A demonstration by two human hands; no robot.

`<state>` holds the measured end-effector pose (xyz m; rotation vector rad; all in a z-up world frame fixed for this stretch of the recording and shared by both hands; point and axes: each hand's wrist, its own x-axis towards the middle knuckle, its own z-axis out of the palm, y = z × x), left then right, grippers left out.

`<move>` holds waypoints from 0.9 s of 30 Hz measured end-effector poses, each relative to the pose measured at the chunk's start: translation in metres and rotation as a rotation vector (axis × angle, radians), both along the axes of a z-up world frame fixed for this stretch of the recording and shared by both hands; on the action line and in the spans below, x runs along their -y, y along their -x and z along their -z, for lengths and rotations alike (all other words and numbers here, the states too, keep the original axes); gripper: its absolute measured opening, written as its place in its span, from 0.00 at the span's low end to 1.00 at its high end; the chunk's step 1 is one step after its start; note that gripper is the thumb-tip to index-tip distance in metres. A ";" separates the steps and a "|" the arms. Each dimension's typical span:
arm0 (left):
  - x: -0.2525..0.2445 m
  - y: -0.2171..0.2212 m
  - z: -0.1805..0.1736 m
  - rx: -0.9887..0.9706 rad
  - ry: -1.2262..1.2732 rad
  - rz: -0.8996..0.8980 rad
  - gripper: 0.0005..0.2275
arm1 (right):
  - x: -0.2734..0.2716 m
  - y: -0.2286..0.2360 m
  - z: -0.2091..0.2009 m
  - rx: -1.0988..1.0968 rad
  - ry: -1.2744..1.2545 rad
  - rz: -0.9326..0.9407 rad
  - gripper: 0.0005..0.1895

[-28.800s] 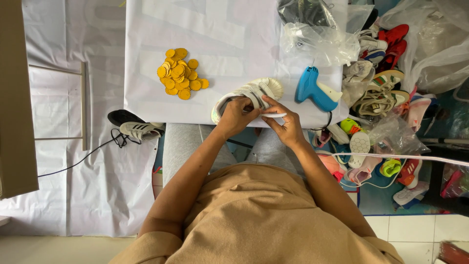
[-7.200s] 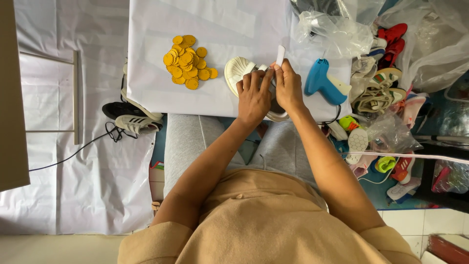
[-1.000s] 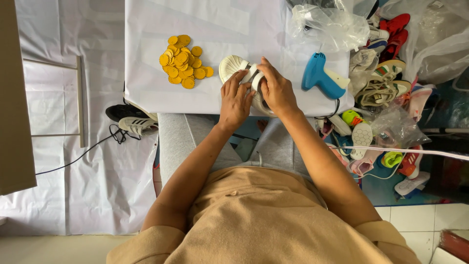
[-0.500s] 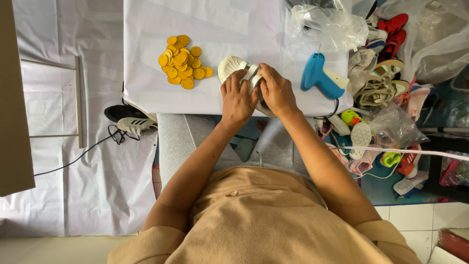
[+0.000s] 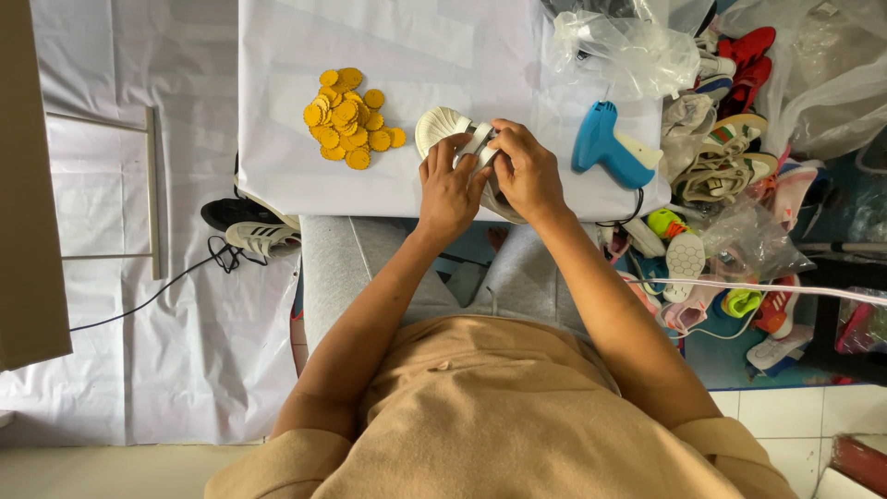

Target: The person works on a white shoe placed on a table, using a white tool to adjust the velcro straps. They then pick up a blue glue gun and apply hot glue to a small yellow circular object before placing it on the shoe. The person also handles a plastic bag containing black laces.

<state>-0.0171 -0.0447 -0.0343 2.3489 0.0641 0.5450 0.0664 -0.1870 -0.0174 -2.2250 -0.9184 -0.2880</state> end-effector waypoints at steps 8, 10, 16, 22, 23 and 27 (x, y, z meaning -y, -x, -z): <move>-0.008 -0.002 -0.003 -0.030 0.041 0.044 0.15 | -0.007 0.009 -0.044 -0.182 -0.104 -0.028 0.13; -0.009 -0.002 -0.005 -0.038 0.056 0.062 0.14 | -0.006 0.009 -0.050 -0.224 -0.130 -0.025 0.14; -0.019 -0.017 -0.014 -0.061 0.110 0.179 0.12 | 0.008 0.000 -0.041 -0.457 -0.260 0.007 0.14; -0.047 -0.053 -0.025 -0.148 0.292 0.344 0.07 | 0.043 -0.058 -0.013 -1.192 -0.913 0.212 0.16; -0.047 -0.061 -0.031 -0.136 0.305 0.311 0.12 | 0.045 -0.068 -0.019 -1.207 -0.975 0.268 0.17; -0.038 -0.101 -0.072 -0.042 0.199 0.172 0.19 | 0.054 -0.102 -0.024 -1.250 -1.219 0.373 0.13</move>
